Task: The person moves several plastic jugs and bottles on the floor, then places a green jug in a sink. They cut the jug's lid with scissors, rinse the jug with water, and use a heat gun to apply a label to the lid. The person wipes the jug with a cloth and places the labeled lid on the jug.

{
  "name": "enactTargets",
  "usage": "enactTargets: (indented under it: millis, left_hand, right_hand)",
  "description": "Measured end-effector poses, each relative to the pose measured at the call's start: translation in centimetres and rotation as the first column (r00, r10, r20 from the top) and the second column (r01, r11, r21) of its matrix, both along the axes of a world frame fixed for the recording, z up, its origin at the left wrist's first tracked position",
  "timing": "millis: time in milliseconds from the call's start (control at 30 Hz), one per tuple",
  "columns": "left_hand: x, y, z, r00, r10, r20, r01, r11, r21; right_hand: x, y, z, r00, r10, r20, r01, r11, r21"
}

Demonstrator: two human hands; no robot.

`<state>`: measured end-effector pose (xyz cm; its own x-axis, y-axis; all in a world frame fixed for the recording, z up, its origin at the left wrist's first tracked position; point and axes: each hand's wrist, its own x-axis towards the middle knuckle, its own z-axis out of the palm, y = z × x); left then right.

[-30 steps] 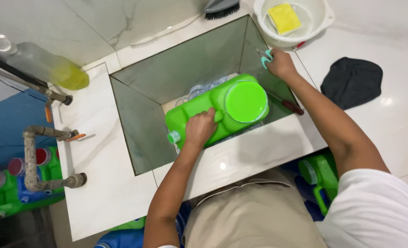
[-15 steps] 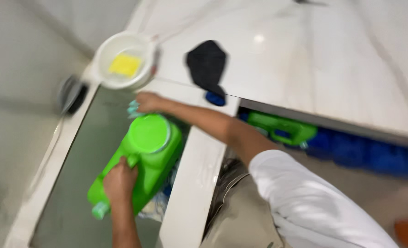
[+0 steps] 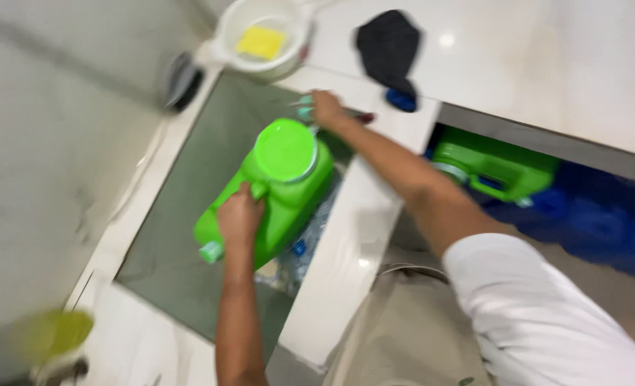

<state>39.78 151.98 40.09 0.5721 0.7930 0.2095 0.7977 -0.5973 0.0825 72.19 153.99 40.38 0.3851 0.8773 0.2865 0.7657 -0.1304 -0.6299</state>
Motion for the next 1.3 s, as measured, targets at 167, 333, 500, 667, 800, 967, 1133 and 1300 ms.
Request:
enactTargets:
  millis: [167,333,500,667,800,967,1133,1300]
  left_hand:
    - [1.1,-0.3,-0.3,0.929,0.345,0.133,-0.334,0.938,-0.095]
    - [1.9,2.0,0.0,0.808,0.566,0.163,-0.517,0.814,-0.263]
    - [2.1,4.5,-0.2,0.718,0.650,0.249,-0.599,0.759,-0.256]
    - [3.3,6.2,-0.2,0.710,0.654,0.261,-0.598,0.755,-0.269]
    - [4.9,6.3,-1.0,0.816,0.539,0.208,-0.484,0.835,-0.263]
    - [9.0,2.9,-2.9,0.872,0.236,0.429,-0.270,0.963,0.018]
    - [8.9,-0.6,-3.7,0.865,-0.189,0.465,-0.038,0.899,0.437]
    - [0.2,-0.5,-2.5,0.902,0.380,0.205,-0.365,0.925,-0.108]
  right_hand:
    - [0.4,1.5,-2.4,0.976,0.005,0.217,0.014,0.996,-0.086]
    - [0.7,0.7,-2.6,0.958,-0.039,0.285,0.122,0.953,-0.278]
    - [-1.9,-5.3,0.3,0.946,0.164,0.281,-0.102,0.970,-0.222]
    - [-8.1,-11.6,6.6,0.881,0.467,-0.078,-0.472,0.854,-0.220]
    - [-12.0,-9.2,11.1,0.682,0.615,-0.396,-0.708,0.691,-0.147]
    - [-24.0,-3.3,11.6,0.457,0.609,-0.648,-0.746,0.659,0.093]
    - [-24.7,6.6,11.1,0.401,0.625,-0.670,-0.523,0.757,0.393]
    - [-9.0,9.6,8.9,0.941,0.315,-0.125,-0.187,0.789,0.586]
